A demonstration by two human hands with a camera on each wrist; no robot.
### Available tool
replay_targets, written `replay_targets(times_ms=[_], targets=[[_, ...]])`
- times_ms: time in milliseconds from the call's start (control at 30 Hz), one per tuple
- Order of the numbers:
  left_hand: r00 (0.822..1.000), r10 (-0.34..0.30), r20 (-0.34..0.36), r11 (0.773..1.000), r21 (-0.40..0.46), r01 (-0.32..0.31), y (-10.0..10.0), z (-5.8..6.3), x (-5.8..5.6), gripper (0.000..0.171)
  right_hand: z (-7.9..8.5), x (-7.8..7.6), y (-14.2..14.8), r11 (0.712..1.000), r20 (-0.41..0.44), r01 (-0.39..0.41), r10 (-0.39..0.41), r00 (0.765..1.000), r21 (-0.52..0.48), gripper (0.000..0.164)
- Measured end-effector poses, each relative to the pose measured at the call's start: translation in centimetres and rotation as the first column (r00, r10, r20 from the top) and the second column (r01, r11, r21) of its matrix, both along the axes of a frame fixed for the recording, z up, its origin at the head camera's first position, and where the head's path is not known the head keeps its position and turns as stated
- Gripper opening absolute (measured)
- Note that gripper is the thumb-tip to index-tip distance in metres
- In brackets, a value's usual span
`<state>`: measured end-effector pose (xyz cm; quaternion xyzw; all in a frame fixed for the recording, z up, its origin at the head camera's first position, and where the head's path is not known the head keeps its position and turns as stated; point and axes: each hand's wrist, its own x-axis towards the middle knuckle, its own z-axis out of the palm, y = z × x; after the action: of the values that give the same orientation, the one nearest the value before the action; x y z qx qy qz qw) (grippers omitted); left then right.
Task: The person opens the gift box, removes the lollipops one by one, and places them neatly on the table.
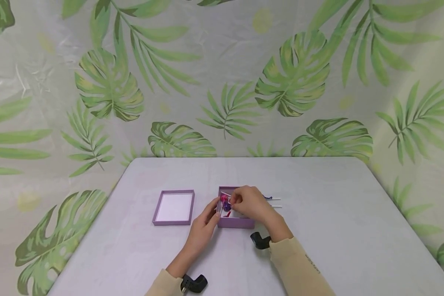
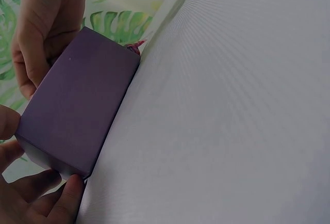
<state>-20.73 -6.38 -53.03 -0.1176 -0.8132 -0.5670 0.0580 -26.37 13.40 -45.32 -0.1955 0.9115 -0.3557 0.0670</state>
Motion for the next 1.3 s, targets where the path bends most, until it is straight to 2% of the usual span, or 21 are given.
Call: replay_targets(times_ms=[267, 533, 733, 1033, 1300], targets=[[1.000, -0.004, 0.009, 1.000, -0.004, 0.004, -0.1, 0.0, 0.0, 0.049, 0.1, 0.3, -0.2, 0.999, 0.039, -0.026, 0.025, 0.999, 0.021, 0.008], [1.000, -0.009, 0.013, 1.000, -0.004, 0.010, 0.2, 0.1, 0.1, 0.049, 0.2, 0.8, -0.2, 1.000, 0.053, 0.014, -0.015, 0.998, 0.011, 0.008], [1.000, 0.002, 0.006, 1.000, -0.005, -0.001, 0.2, 0.1, 0.2, 0.048, 0.3, 1.1, -0.1, 0.998, 0.031, 0.061, -0.061, 0.998, 0.017, 0.007], [1.000, -0.008, 0.004, 1.000, -0.006, 0.008, 0.0, -0.1, 0.3, 0.049, 0.9, 1.4, 0.5, 0.998, -0.057, 0.064, -0.063, 0.996, 0.017, 0.011], [1.000, -0.019, 0.004, 1.000, -0.005, 0.019, 0.0, -0.1, 0.2, 0.048, 2.0, 1.8, 0.7, 0.997, -0.066, 0.071, -0.070, 0.995, 0.006, 0.011]])
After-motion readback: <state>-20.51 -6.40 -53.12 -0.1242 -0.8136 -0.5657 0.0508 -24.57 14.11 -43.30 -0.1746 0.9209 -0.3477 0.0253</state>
